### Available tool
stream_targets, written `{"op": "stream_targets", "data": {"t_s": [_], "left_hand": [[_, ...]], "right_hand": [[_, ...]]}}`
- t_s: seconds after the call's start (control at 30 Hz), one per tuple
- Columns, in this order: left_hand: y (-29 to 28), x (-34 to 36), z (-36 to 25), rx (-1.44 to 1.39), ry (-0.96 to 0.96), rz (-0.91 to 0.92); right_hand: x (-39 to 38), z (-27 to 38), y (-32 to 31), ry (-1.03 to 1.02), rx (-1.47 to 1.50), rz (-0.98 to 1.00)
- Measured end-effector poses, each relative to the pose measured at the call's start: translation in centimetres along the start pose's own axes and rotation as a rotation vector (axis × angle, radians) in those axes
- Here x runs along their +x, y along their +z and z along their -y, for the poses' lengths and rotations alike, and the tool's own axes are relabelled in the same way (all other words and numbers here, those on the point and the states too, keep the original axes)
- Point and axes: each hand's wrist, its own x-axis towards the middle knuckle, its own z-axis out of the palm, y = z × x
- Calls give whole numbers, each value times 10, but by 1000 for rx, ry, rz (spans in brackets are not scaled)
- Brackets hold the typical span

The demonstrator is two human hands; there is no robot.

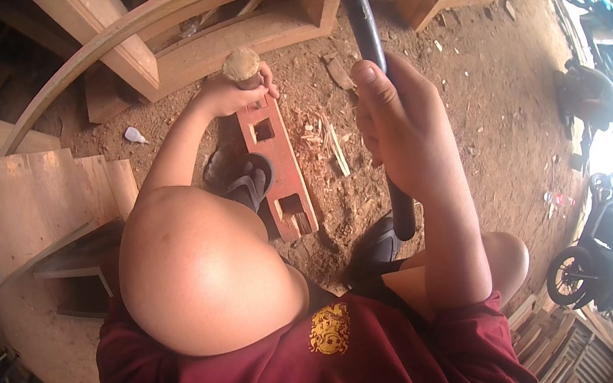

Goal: The person sits on the ground and uses a chisel and a hammer to carve a curved wooden frame. They repeatedly strike the chisel to remove wood shavings and shape the piece.

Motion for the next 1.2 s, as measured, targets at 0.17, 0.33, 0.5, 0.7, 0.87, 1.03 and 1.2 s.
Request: {"op": "stream_targets", "data": {"t_s": [0.17,0.33,0.5,0.7,0.87,1.03,1.2], "left_hand": [[16,0,17,105,258,-99],[20,2,27,182,192,-152],[27,-1,14,122,132,-164],[17,8,37,-6,214,-182],[29,19,60,-307,344,-456],[27,28,65,-443,416,-523],[18,27,61,-514,350,-516]], "right_hand": [[-4,19,2,-162,-40,-88],[-2,37,6,-542,158,-95],[46,-69,38,-233,-975,246],[30,-73,30,-56,-557,80],[27,-54,20,149,4,95],[25,-58,14,146,88,83],[25,-56,12,148,81,90]]}}
